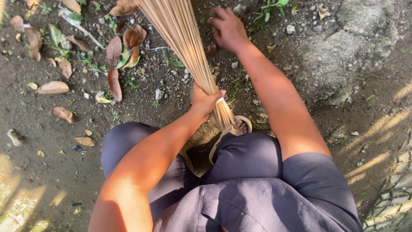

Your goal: The person ties a bundle of thin sticks together with a white band, pulls small weeds from the dirt by hand, and sweeps the ground using the bundle of sticks.

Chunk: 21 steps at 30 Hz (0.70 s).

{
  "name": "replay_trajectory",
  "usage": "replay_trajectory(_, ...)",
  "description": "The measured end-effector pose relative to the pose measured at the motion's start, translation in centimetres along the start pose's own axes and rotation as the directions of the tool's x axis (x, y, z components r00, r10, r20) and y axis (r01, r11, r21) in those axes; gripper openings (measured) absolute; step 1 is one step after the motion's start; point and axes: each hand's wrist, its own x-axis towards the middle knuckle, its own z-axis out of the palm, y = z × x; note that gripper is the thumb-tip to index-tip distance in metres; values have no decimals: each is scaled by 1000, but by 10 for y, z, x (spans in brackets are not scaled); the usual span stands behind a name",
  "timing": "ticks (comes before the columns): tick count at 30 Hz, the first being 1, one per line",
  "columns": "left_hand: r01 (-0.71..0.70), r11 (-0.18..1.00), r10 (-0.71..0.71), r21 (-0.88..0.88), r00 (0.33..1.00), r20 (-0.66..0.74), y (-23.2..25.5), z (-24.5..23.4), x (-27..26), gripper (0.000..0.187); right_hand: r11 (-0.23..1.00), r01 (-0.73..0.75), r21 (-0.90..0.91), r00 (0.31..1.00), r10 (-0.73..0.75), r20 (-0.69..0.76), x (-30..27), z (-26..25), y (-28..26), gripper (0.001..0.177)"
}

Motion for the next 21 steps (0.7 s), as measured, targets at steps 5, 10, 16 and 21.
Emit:
replay_trajectory(5, -4, 1000, 4, -30, 1000, 12, 0, -6, -3, 67, 993, 80, -87, 989, -69, 128, 3, 14, -16, 40)
replay_trajectory(10, -22, 999, 22, -41, 1000, 19, -1, -9, -4, 67, 999, 6, -45, 981, 2, 194, 5, 23, -8, 44)
replay_trajectory(16, -55, 996, 58, -68, 997, 46, -4, -10, -7, 68, 996, 49, 72, 998, -47, -37, -2, 25, 4, 39)
replay_trajectory(21, 26, 1000, -26, -4, 998, 50, -1, -14, -11, 70, 976, -105, 191, 987, 79, 141, -31, -4, -11, 22)
